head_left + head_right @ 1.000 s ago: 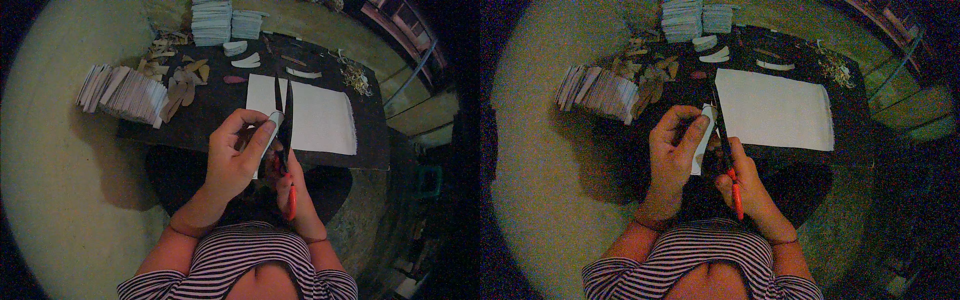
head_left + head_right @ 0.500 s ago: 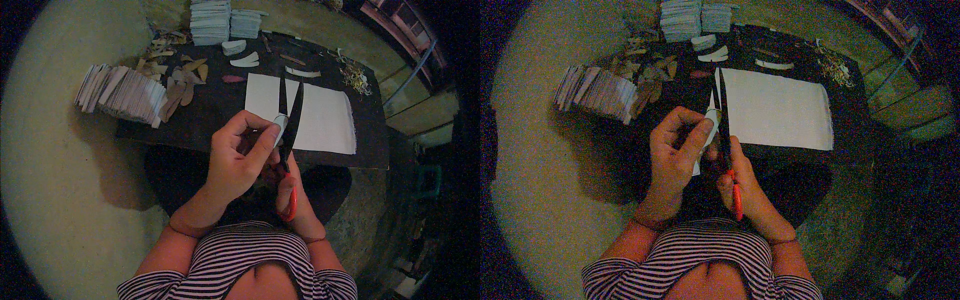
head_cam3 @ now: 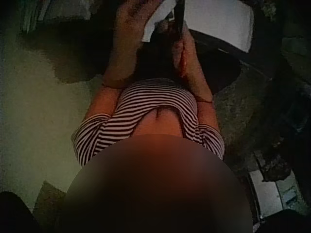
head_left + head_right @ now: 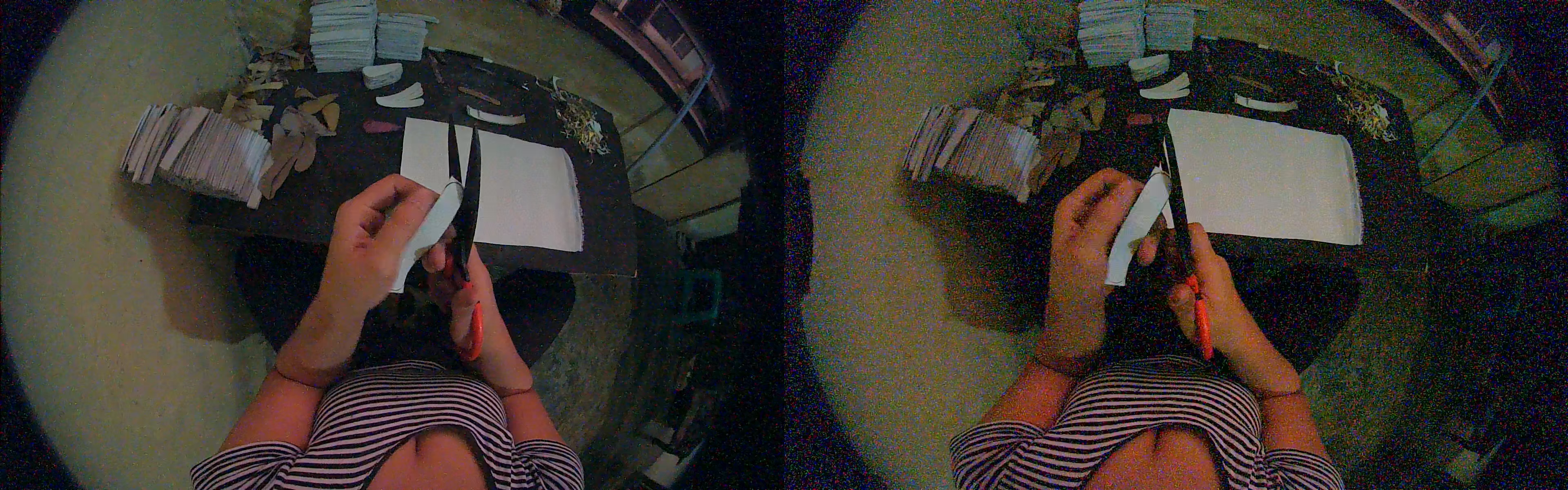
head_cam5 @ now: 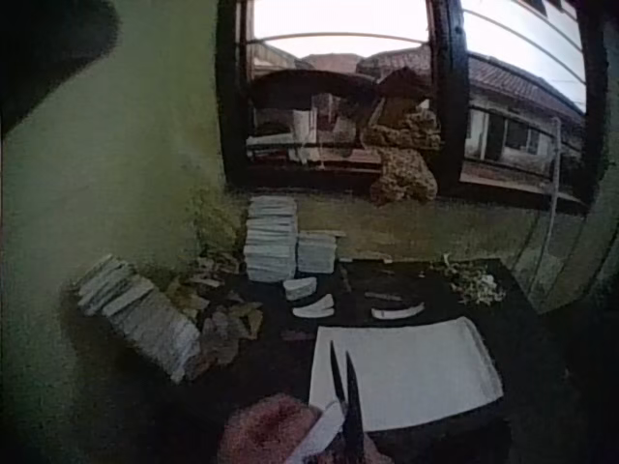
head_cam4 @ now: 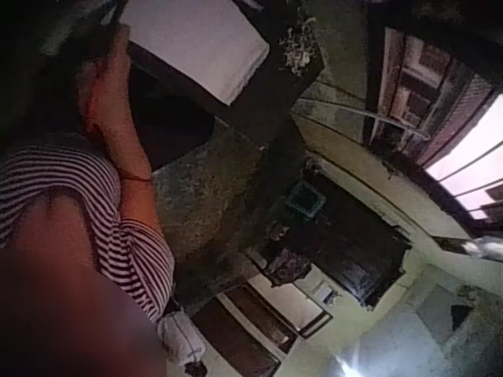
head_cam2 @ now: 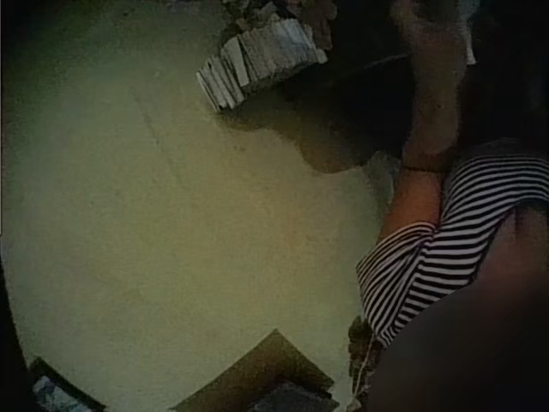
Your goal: The person uses red-handled scissors to trim and shape a white paper template, repeatedly adjusting the paper and cutting along its edges. They place the trimmed pieces on the table and continue cutting additional sections of the template.
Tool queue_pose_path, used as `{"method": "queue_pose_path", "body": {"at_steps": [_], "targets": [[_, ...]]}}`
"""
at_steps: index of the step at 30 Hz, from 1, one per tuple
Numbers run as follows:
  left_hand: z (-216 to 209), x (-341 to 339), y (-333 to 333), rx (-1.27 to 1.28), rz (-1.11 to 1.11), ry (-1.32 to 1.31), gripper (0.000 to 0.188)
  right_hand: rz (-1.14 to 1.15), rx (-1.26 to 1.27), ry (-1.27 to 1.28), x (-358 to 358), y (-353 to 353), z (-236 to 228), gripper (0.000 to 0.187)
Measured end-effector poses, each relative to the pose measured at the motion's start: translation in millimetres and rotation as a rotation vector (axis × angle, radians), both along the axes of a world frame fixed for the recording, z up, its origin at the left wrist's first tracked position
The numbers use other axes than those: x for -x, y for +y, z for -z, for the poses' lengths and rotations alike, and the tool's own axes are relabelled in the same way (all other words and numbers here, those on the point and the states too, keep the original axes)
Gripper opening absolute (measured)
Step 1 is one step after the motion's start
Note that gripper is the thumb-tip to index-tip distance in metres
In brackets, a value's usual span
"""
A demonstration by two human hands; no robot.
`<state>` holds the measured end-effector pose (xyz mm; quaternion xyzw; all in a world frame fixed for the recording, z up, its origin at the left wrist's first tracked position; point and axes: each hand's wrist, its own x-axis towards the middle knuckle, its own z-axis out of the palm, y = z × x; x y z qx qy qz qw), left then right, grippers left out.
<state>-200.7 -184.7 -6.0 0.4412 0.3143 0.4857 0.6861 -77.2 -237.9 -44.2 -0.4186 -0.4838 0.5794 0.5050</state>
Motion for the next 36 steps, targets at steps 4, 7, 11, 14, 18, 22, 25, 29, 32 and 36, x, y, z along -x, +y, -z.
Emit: {"method": "queue_pose_path", "body": {"at_steps": [4,7,11,14,18,22,25,29,32,36], "targets": [[17.0,6.5,12.5,-0.007,0.183,-0.14,0.021,0.034,0.007,-0.024,-2.3,-1.6,-1.3,0.065],[29.9,-4.1,12.0,-0.354,0.048,0.262,0.037,0.103,0.193,0.12,-1.7,-2.2,-2.6,0.06],[37.9,-13.3,9.5,-0.479,-0.096,0.34,0.041,0.079,-0.036,-0.075,-6.5,-1.8,19.3,0.059],[46.3,-21.1,9.5,-0.587,-0.317,0.206,0.031,0.062,-0.151,-0.138,-4.1,1.7,28.3,0.059],[28.4,-25.6,0.7,-0.303,-0.303,0.176,0.011,0.047,-0.159,-0.139,-4.9,2.8,32.1,0.062],[25.5,-26.3,0.6,-0.331,-0.318,0.091,0.008,0.049,-0.161,-0.108,-1.2,3.3,29.4,0.068],[27.4,-24.7,0.6,-0.368,-0.3,0.129,0.009,0.064,-0.119,-0.084,1.5,0.1,17.0,0.071],[29.7,-25.8,0.9,-0.483,-0.33,0.211,0.01,0.099,-0.113,-0.106,3.3,-1.0,11.1,0.073],[28.7,-27.1,-0.8,-0.454,-0.326,0.18,0.01,0.123,-0.134,-0.15,3.2,0.6,11.8,0.074],[24.6,-26.4,-2.7,-0.435,-0.335,0.181,0.01,0.102,-0.112,-0.15,1.6,0.9,16.7,0.075]]}}
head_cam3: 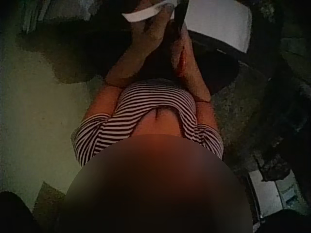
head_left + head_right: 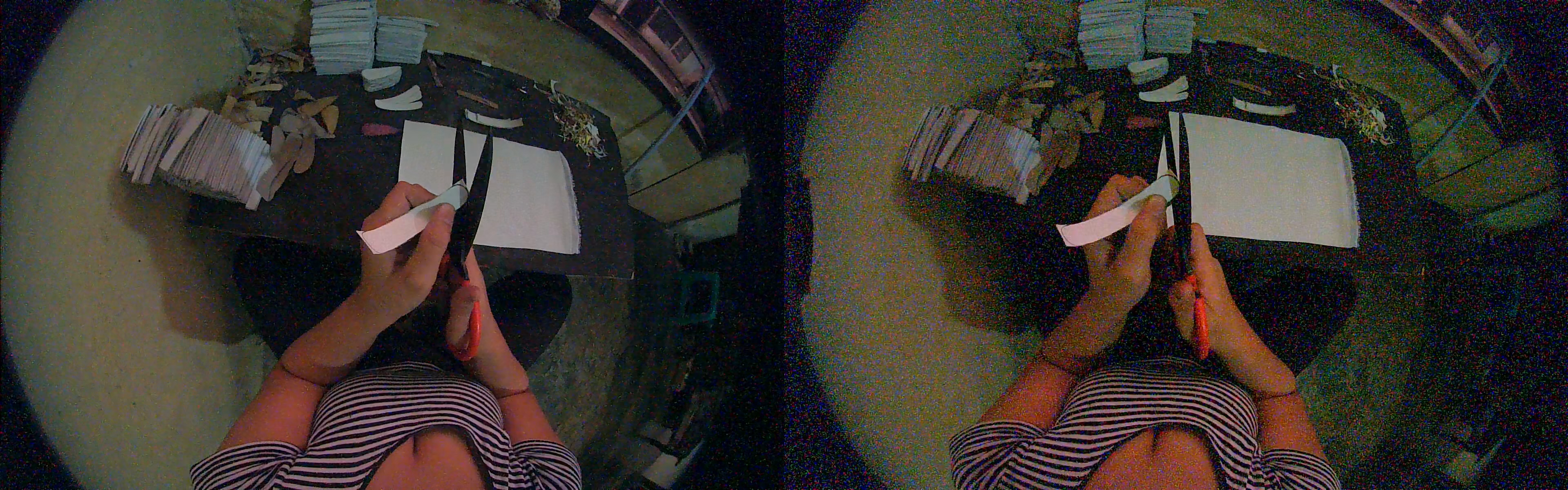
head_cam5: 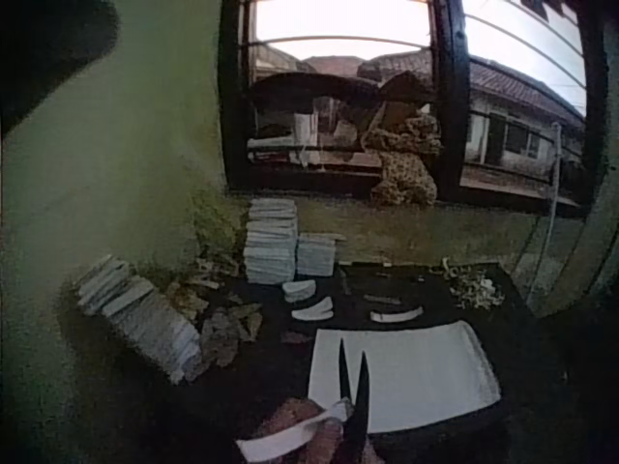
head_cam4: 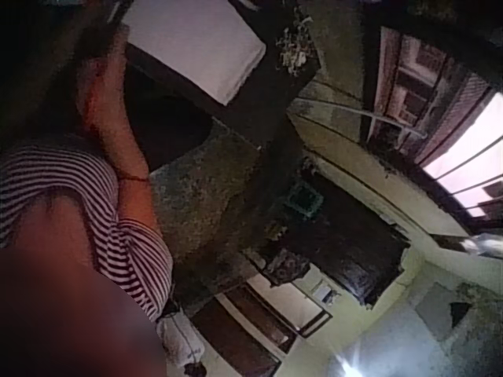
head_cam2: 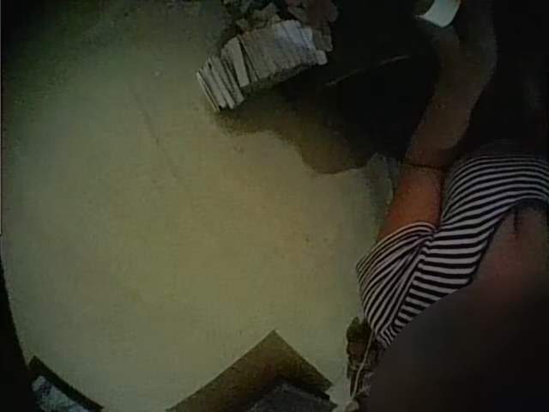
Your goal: The person uses red-handled scissors to trim and shape a white paper template, repeatedly adjusting the paper and cutting along its edges. They place the trimmed pieces on the table and continue cutting additional sections of the template.
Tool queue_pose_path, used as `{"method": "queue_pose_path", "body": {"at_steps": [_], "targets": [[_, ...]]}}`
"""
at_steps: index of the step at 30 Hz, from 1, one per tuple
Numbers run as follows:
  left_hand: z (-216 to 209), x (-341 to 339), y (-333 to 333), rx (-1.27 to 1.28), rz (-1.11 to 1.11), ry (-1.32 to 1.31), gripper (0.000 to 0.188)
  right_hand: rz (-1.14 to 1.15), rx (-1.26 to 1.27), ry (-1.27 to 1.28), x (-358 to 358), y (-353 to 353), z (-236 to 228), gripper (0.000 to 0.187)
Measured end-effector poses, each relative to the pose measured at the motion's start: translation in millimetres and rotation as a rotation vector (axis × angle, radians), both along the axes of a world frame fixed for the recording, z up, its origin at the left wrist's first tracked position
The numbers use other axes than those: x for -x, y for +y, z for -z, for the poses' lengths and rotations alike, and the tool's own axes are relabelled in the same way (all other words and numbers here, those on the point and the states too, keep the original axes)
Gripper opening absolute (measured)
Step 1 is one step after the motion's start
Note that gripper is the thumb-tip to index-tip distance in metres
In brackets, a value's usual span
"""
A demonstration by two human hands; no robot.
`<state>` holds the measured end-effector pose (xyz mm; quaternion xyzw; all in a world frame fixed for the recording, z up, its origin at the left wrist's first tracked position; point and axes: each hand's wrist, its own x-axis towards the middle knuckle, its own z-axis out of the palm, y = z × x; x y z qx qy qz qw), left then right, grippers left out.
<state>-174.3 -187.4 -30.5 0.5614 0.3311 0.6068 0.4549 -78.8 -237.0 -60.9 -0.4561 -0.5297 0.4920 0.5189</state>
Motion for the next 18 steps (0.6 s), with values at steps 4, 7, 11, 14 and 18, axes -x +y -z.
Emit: {"method": "queue_pose_path", "body": {"at_steps": [4,7,11,14,18], "targets": [[2.5,1.9,1.0,0.033,0.011,0.001,0.01,0.003,0.015,-0.014,0.3,1.3,1.0,0.076],[0.5,2.3,1.3,0.04,0.009,0.0,0.01,0.005,-0.004,-0.003,-0.6,1.3,9.2,0.076],[-1.3,1.8,0.5,0.042,0.002,-0.029,0.01,-0.003,0.013,0.02,0.7,-0.7,8.6,0.075],[-4.1,1.0,-0.8,0.064,-0.001,-0.028,0.009,0.005,-0.014,0.014,0.1,-0.9,12.0,0.072],[-5.2,4.0,0.4,0.03,0.002,0.057,0.009,0.018,0.059,0.05,0.7,-0.5,3.9,0.067]]}}
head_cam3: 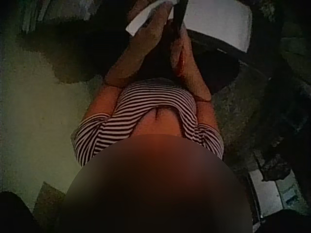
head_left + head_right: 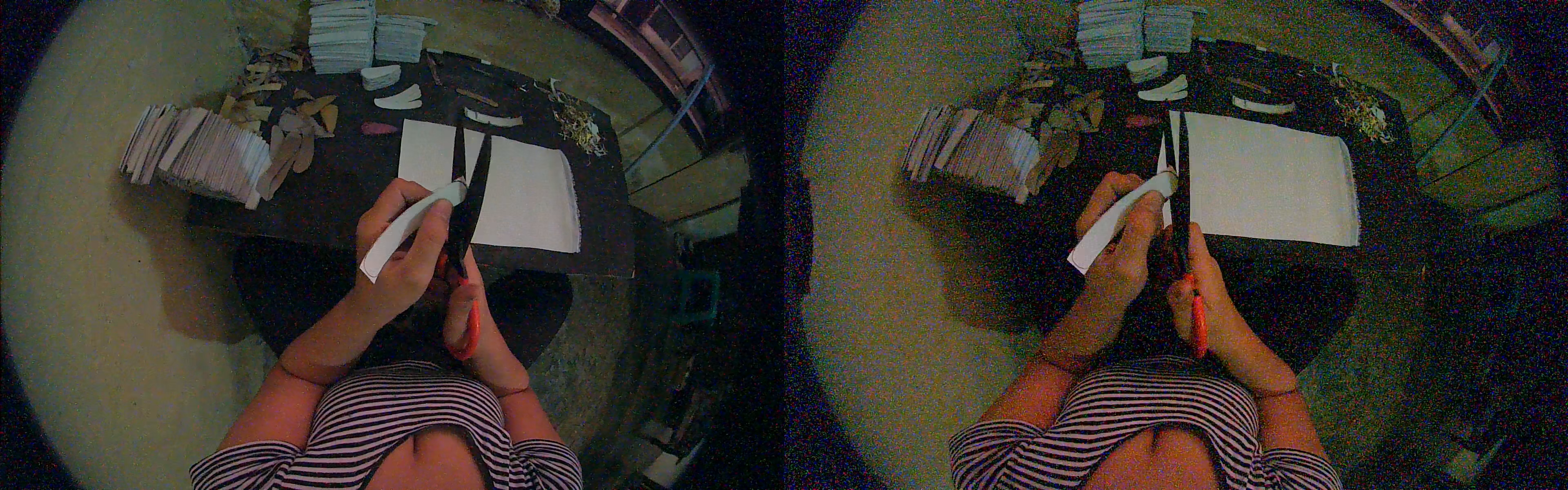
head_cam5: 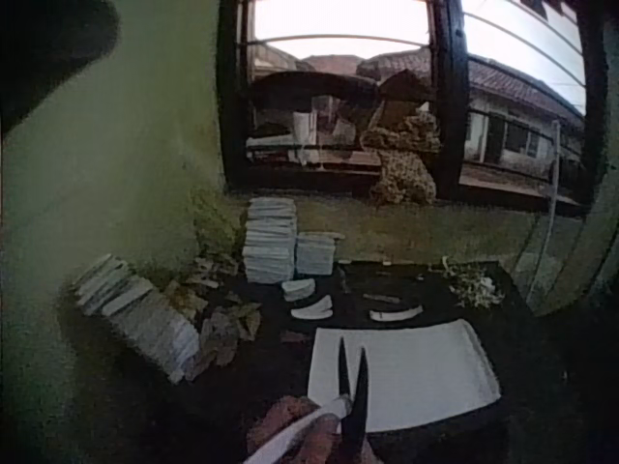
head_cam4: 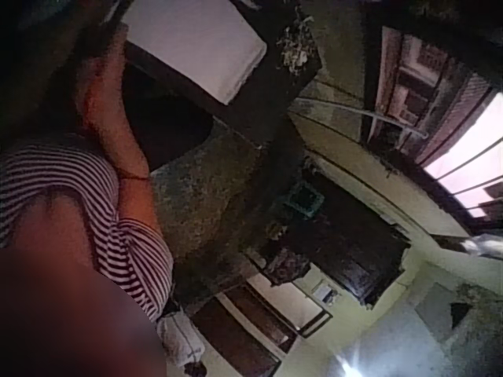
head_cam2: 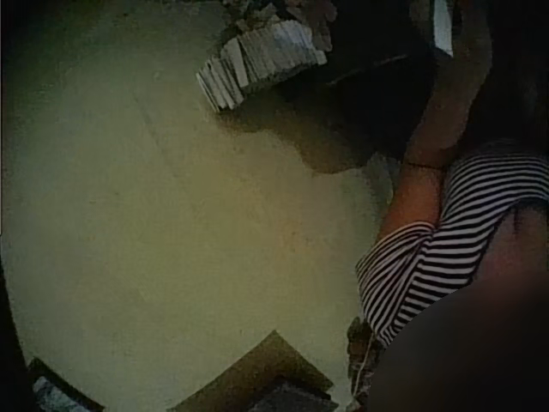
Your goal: The person uses red-handled scissors to trim and shape a white paper template, repeatedly adjusting the paper and cutting along its edges. They place the trimmed pieces on the table and continue cutting additional sections of the template.
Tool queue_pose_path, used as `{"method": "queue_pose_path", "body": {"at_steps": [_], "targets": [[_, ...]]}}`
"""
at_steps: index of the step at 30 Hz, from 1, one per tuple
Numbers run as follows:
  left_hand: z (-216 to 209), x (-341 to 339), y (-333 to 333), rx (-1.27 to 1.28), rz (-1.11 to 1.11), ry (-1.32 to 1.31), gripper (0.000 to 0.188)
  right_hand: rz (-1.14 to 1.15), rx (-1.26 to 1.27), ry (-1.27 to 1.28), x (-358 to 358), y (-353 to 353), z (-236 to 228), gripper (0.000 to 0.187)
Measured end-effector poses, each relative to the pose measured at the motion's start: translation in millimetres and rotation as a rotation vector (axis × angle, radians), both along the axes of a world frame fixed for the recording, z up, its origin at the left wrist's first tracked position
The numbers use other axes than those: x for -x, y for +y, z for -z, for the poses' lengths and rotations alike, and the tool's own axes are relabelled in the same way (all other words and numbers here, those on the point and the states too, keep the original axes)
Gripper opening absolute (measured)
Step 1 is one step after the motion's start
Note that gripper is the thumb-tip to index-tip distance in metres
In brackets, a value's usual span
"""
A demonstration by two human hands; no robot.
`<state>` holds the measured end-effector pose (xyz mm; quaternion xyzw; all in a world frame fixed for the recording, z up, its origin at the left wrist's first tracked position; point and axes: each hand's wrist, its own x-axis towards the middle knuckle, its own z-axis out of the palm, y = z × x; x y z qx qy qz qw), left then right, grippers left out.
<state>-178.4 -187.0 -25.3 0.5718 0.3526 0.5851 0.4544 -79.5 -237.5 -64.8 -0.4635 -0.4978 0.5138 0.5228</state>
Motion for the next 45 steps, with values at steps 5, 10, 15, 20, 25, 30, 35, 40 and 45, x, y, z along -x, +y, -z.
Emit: {"method": "queue_pose_path", "body": {"at_steps": [5,10,15,20,25,30,35,40,45], "targets": [[5.3,0.9,1.6,-0.028,0.025,0.025,0.008,0.025,0.128,0.166,3.6,0.8,-10.2,0.061],[-8.7,2.2,-1.4,-0.001,0.018,0.044,0.009,0.018,0.064,0.024,2.5,0.9,-10.9,0.066],[-4.9,0.6,-0.8,0.03,0.022,-0.063,0.011,-0.021,-0.035,0.032,-1.2,0.9,1.9,0.072],[5.9,4.0,3.4,0.067,0.069,-0.105,0.013,-0.058,0.026,0.05,-2.0,0.3,0.9,0.076],[0.7,-0.2,3.5,0.105,0.067,-0.131,0.014,-0.052,0.014,-0.004,-1.4,1.4,-4.5,0.077],[4.5,1.1,7.1,0.039,0.03,-0.047,0.013,-0.08,0.049,0.023,-1.5,0.0,-10.4,0.078],[2.2,1.4,6.0,-0.007,-0.02,0.051,0.013,-0.033,-0.016,0.026,-0.4,1.2,-4.0,0.076],[0.0,1.0,4.8,0.009,-0.003,0.015,0.012,-0.067,-0.052,-0.052,-6.1,1.3,-2.5,0.07],[-2.0,0.1,4.5,0.055,0.022,-0.019,0.013,-0.074,-0.047,-0.042,-8.6,-0.6,-5.6,0.066]]}}
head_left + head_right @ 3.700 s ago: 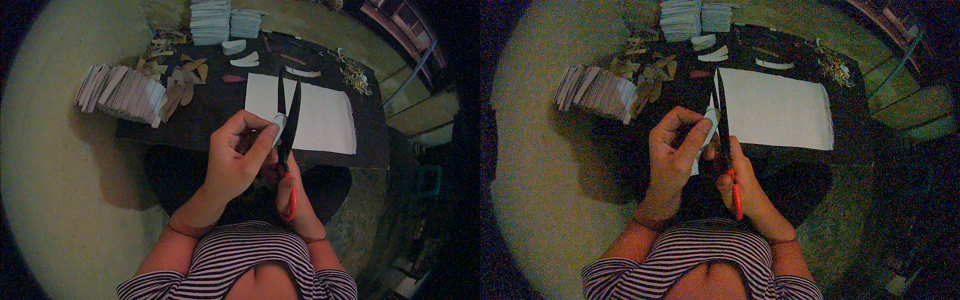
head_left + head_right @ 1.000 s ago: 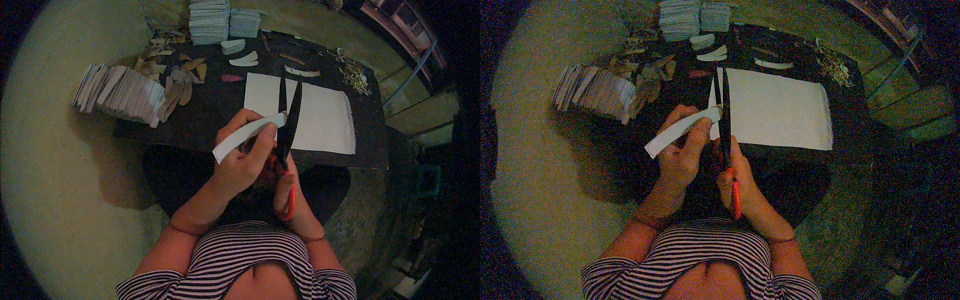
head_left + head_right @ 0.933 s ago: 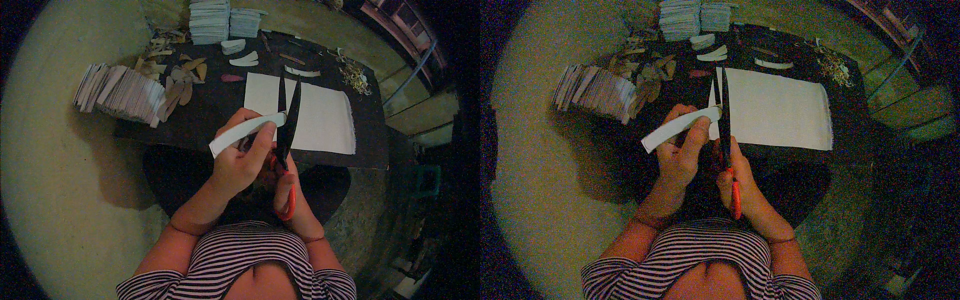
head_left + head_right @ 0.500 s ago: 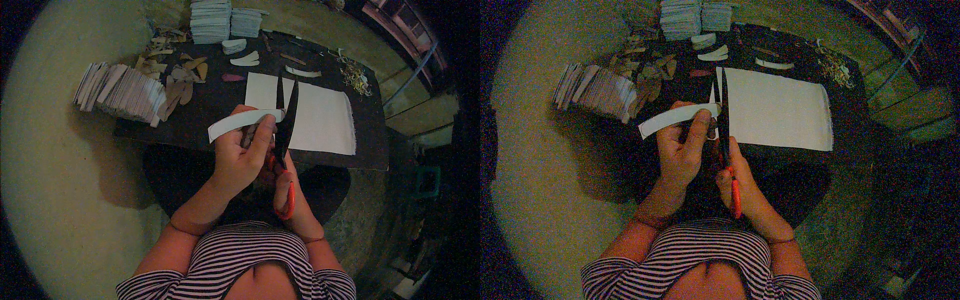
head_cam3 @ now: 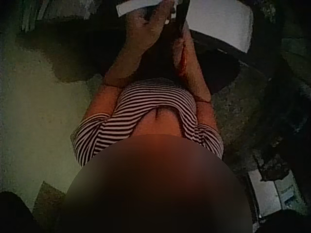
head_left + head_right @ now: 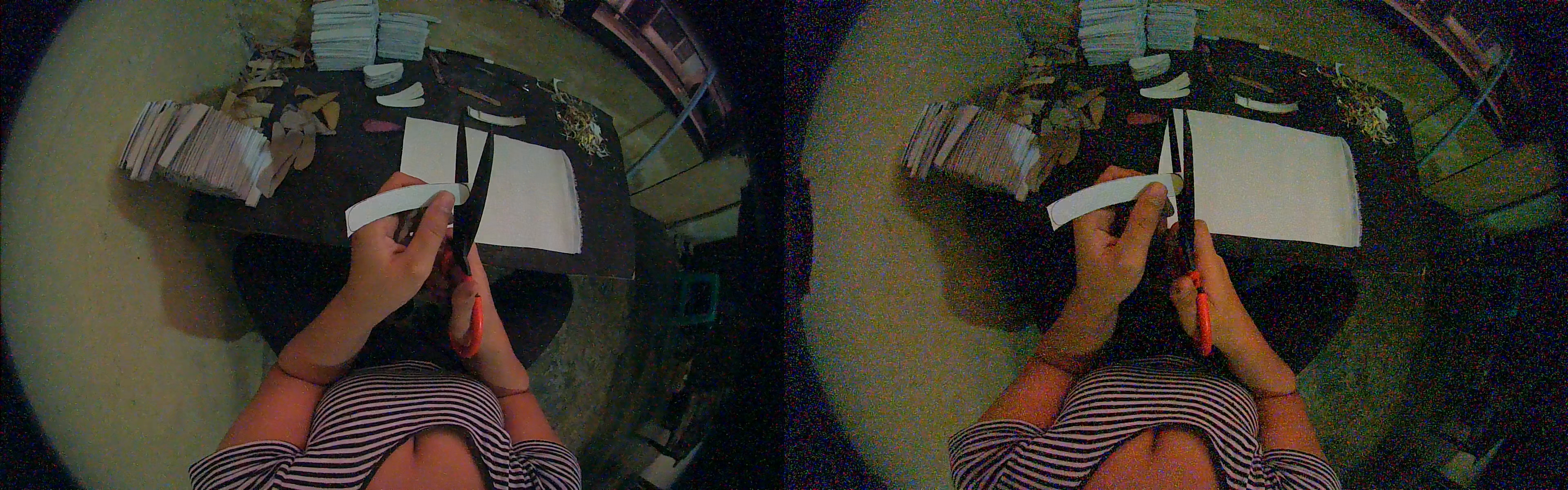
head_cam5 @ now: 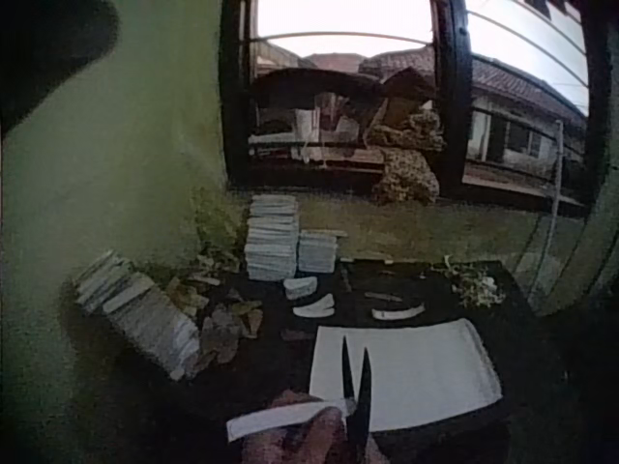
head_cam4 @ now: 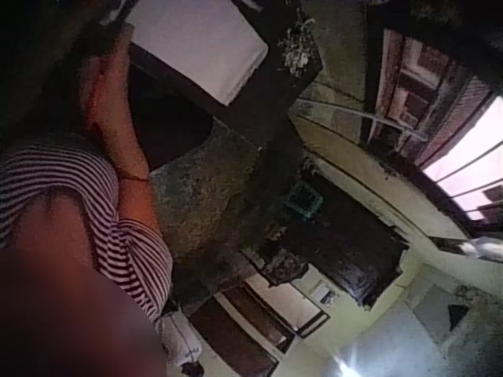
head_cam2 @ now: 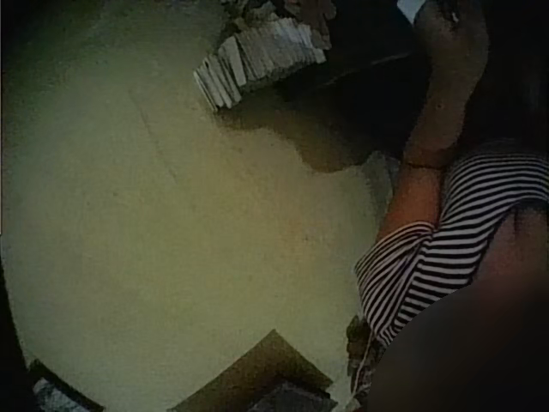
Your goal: The person uses red-handled scissors to trim and shape a white paper template, repeatedly adjusting the paper and cutting along its edges. They place the trimmed pieces on the table and continue cutting additional sections of the template.
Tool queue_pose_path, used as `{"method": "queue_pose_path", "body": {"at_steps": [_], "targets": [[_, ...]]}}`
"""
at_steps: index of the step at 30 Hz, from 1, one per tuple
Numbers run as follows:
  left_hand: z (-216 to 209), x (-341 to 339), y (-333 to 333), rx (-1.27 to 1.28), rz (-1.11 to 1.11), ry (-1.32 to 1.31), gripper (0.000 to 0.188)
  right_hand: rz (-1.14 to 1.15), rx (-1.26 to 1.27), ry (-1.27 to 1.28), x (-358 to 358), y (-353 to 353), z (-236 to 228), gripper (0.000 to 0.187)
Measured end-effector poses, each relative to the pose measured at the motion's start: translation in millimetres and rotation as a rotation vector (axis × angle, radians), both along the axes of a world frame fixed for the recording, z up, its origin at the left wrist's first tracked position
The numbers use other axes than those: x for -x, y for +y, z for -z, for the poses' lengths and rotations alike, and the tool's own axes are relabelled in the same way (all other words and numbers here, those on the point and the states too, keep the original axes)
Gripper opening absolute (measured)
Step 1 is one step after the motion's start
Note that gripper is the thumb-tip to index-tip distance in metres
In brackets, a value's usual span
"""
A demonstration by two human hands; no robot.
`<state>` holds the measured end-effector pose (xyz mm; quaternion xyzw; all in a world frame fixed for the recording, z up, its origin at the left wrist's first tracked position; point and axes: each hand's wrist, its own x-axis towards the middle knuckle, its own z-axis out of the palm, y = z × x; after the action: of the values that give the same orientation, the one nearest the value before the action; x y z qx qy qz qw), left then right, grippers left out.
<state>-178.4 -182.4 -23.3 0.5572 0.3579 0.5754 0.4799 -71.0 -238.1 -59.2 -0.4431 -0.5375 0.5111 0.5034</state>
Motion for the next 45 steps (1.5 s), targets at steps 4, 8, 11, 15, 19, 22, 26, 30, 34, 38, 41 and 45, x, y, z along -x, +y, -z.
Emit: {"method": "queue_pose_path", "body": {"at_steps": [4,8,11,15,19,22,26,30,34,38,41,45], "targets": [[0.0,1.8,-0.4,0.019,0.015,0.004,0.012,0.053,-0.038,-0.003,3.8,1.1,-0.1,0.065],[1.5,4.5,1.2,0.004,0.038,0.014,0.011,0.007,-0.017,-0.058,-1.4,3.2,2.4,0.066],[1.4,5.1,2.0,0.014,0.042,-0.003,0.011,-0.022,0.014,-0.077,-2.1,3.7,2.1,0.066],[-2.1,3.8,0.6,0.067,0.033,-0.037,0.011,-0.013,0.043,-0.024,-0.9,3.2,7.9,0.068],[-2.0,5.3,1.6,0.113,0.052,-0.011,0.013,0.003,0.009,-0.012,2.1,2.3,6.8,0.07],[1.7,6.9,4.5,0.057,0.094,-0.035,0.013,0.023,-0.01,-0.008,3.7,2.6,2.6,0.072],[-2.0,9.1,3.5,0.083,0.112,-0.016,0.015,0.005,-0.003,-0.047,-0.8,3.8,1.1,0.074],[-1.7,11.1,3.6,0.093,0.077,0.009,0.016,-0.02,0.022,-0.007,-0.8,4.3,4.5,0.075],[-3.4,9.0,2.9,0.131,0.042,-0.044,0.015,-0.047,0.101,0.045,-1.6,3.2,2.6,0.076],[-4.1,11.3,6.3,0.128,0.032,-0.02,0.013,-0.074,0.102,0.034,-2.4,3.8,5.5,0.073],[-5.9,11.4,7.1,0.136,0.027,-0.039,0.011,-0.082,0.15,0.031,-4.3,5.9,13.9,0.071],[-6.3,8.2,7.3,0.138,0.006,-0.075,0.01,-0.09,0.078,0.033,-3.9,4.9,14.0,0.069]]}}
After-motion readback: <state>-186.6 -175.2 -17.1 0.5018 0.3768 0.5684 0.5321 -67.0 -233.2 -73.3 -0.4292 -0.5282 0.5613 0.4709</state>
